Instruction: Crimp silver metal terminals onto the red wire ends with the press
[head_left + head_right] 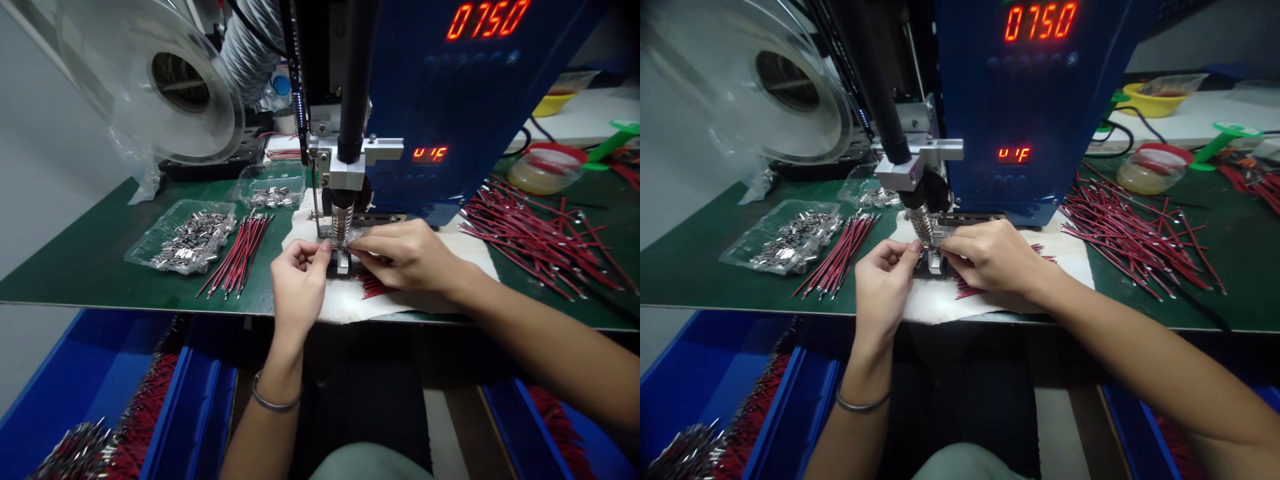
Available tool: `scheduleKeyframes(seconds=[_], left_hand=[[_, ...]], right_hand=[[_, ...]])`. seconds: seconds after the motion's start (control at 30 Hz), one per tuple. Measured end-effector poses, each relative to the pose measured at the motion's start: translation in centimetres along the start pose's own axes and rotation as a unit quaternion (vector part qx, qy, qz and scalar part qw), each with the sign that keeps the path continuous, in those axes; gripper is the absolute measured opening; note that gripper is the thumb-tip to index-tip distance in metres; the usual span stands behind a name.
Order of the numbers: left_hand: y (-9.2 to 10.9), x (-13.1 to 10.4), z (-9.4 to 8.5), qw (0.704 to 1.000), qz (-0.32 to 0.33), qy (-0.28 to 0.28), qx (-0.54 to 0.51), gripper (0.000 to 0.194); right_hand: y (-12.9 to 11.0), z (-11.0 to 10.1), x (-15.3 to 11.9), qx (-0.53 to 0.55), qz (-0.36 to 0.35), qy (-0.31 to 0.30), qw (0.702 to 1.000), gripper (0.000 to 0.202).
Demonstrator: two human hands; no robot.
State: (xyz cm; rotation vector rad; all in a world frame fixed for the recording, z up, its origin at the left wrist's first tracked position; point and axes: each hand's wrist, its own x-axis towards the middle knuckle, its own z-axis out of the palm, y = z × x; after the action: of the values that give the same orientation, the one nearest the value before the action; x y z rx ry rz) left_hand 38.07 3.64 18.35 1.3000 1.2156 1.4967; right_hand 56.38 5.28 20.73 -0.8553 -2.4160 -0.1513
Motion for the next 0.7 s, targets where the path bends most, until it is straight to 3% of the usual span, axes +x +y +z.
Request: scheduleKeyframes(seconds=[0.7], left_hand=[[-0.05, -0.15, -0.04, 1.0, 0.008, -0.005, 0.008, 0.026]], right_hand=[[-0.19, -0.03, 0.02, -0.014, 0.003, 0.011, 1.0, 0.021]])
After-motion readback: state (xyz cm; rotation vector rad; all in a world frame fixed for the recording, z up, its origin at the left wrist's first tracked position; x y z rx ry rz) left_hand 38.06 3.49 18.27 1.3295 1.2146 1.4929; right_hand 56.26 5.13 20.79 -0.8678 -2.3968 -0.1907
